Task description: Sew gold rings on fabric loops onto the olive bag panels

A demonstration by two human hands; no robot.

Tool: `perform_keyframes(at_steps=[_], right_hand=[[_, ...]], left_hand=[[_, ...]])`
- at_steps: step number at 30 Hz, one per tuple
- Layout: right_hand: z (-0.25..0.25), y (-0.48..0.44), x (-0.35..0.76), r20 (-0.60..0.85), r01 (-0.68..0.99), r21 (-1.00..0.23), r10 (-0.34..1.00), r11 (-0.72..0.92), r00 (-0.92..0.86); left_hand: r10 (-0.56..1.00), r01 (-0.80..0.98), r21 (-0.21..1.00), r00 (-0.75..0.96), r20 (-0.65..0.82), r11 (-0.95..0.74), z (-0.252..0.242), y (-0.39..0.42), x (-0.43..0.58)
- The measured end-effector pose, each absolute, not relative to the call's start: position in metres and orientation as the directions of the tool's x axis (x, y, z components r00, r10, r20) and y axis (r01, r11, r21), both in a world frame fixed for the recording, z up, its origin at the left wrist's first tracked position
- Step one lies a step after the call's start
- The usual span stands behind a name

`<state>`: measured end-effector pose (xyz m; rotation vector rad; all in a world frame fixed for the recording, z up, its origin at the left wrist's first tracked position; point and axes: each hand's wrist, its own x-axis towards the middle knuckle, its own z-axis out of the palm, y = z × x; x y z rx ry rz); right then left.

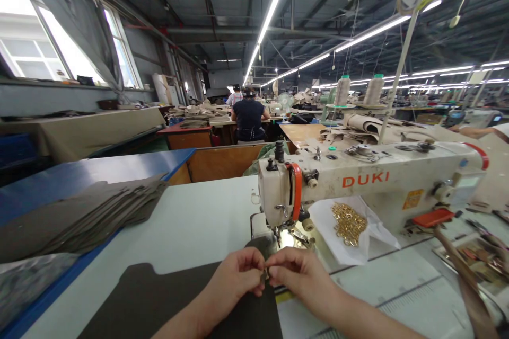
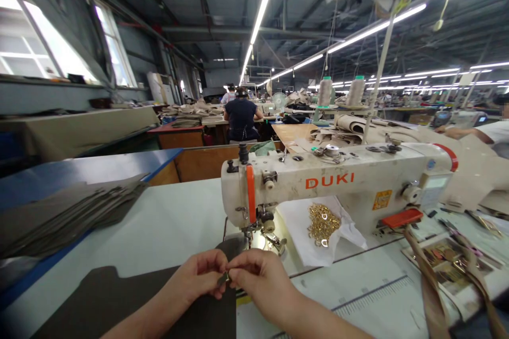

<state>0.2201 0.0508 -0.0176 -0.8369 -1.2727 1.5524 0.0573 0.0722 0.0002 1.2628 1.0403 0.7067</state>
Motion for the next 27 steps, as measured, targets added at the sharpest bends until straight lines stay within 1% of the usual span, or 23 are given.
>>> perform_keyframes(at_steps=[2,4,8,11,13,17,20,23,27], right_hand=[[-0.018,0.047,0.219,0.129,-0.168,-0.983,0.94,0.079,-0.314],[-0.018,0.044,0.219,0.168,-0.079,-0.985,0.942,0.152,-0.29],[-0.019,0.045,0.219,0.183,0.064,-0.976,0.947,0.206,-0.265],[-0.018,0.048,0.221,0.236,0.104,-0.959,0.947,0.264,-0.219],[-0.018,0.05,0.221,0.254,0.072,-0.959,0.947,0.273,-0.197],[-0.02,0.052,0.219,0.214,-0.061,-0.976,0.962,0.207,-0.171],[-0.024,0.054,0.216,0.191,-0.127,-0.976,0.973,0.175,-0.129],[-0.027,0.056,0.214,0.166,-0.132,-0.979,0.983,0.155,-0.083],[-0.029,0.056,0.214,0.139,-0.122,-0.984,0.987,0.129,-0.079]], left_hand=[[0.902,0.14,0.979,0.385,-0.194,0.151,-0.004,0.074,0.057],[0.915,0.165,0.98,0.369,-0.166,0.112,-0.007,0.075,0.055],[0.939,0.294,0.956,0.331,-0.098,-0.005,-0.007,0.074,0.052],[0.94,0.271,0.962,0.332,-0.076,-0.018,-0.001,0.072,0.054],[0.942,0.215,0.976,0.325,-0.083,0.011,0.003,0.071,0.056],[0.944,0.093,0.989,0.3,-0.135,0.112,0.007,0.07,0.06],[0.942,0.048,0.985,0.29,-0.171,0.165,0.006,0.072,0.058],[0.936,0.034,0.986,0.311,-0.166,0.164,0.004,0.074,0.056],[0.956,0.07,0.994,0.275,-0.101,0.084,0.002,0.071,0.057]])
